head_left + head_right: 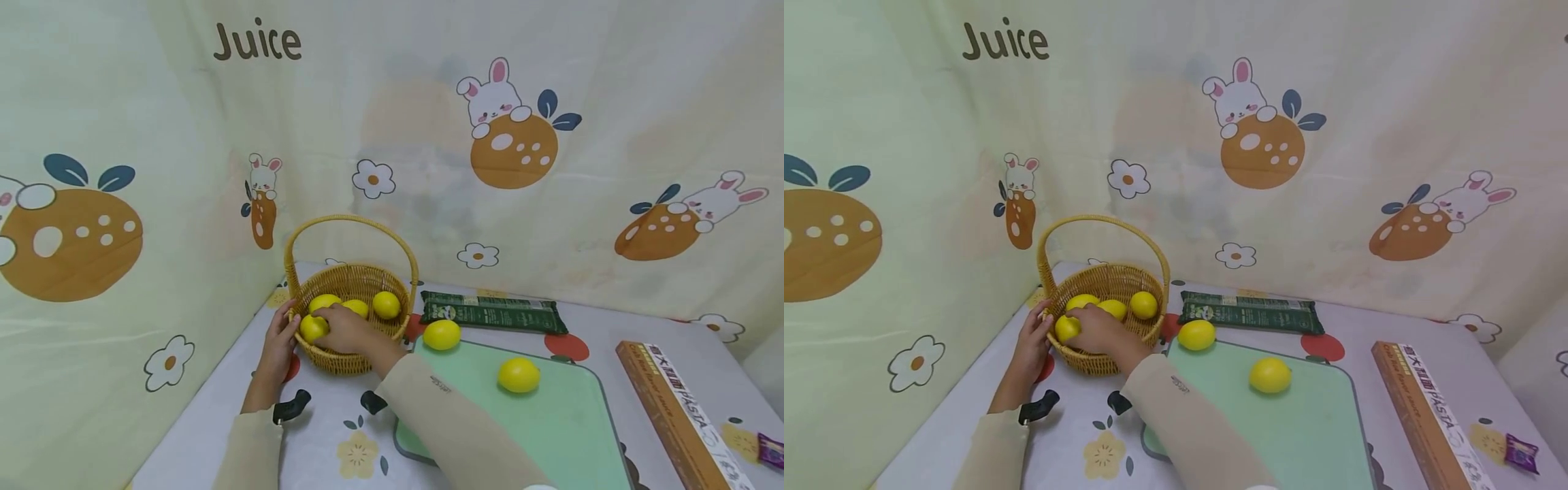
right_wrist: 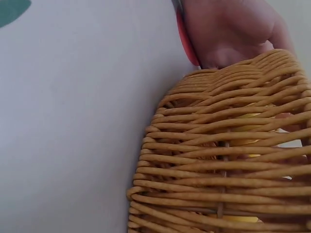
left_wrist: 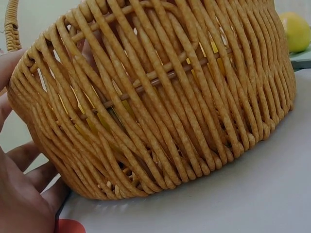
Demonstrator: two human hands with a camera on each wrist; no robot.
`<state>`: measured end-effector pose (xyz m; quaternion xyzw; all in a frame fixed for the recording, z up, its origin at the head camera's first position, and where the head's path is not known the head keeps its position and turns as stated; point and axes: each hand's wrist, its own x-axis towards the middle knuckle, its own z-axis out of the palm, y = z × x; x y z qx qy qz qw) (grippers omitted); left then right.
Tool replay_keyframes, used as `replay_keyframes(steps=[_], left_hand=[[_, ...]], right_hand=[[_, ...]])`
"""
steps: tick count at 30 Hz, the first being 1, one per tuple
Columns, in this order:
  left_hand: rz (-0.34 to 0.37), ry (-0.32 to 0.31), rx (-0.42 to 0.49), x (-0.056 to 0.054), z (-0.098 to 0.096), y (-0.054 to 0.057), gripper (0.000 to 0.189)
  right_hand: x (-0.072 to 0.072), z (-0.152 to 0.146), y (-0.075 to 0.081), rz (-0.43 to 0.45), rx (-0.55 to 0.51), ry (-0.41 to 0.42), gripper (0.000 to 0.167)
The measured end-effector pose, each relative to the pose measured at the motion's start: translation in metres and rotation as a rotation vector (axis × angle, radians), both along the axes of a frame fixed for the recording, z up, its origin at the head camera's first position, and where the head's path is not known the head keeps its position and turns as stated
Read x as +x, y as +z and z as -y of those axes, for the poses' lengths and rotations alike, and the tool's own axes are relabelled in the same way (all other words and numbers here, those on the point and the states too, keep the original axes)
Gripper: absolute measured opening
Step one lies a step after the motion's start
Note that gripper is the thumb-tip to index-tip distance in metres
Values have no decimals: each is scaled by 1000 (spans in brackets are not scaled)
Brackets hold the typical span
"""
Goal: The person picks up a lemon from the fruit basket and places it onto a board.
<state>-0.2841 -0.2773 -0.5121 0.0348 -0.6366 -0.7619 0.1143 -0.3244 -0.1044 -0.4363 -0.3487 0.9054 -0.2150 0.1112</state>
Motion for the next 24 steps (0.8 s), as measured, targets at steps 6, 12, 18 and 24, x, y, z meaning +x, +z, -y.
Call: replay_keyframes(steps=[6,12,18,24], left_hand=[[19,13,-9,0,2,-2,53],[27,10,-25,-3,2,-3,55],[44,16,-49,-3,0,-3,55],[58,30,-65,-1,-1,-2,56]], right_hand=[[-1,6,-6,27,72,43,60],[-2,5,-3,22,96,69,51],[-3,1,-3,-35,128,127,43],[-3,-7,2,-17,113,86,54]])
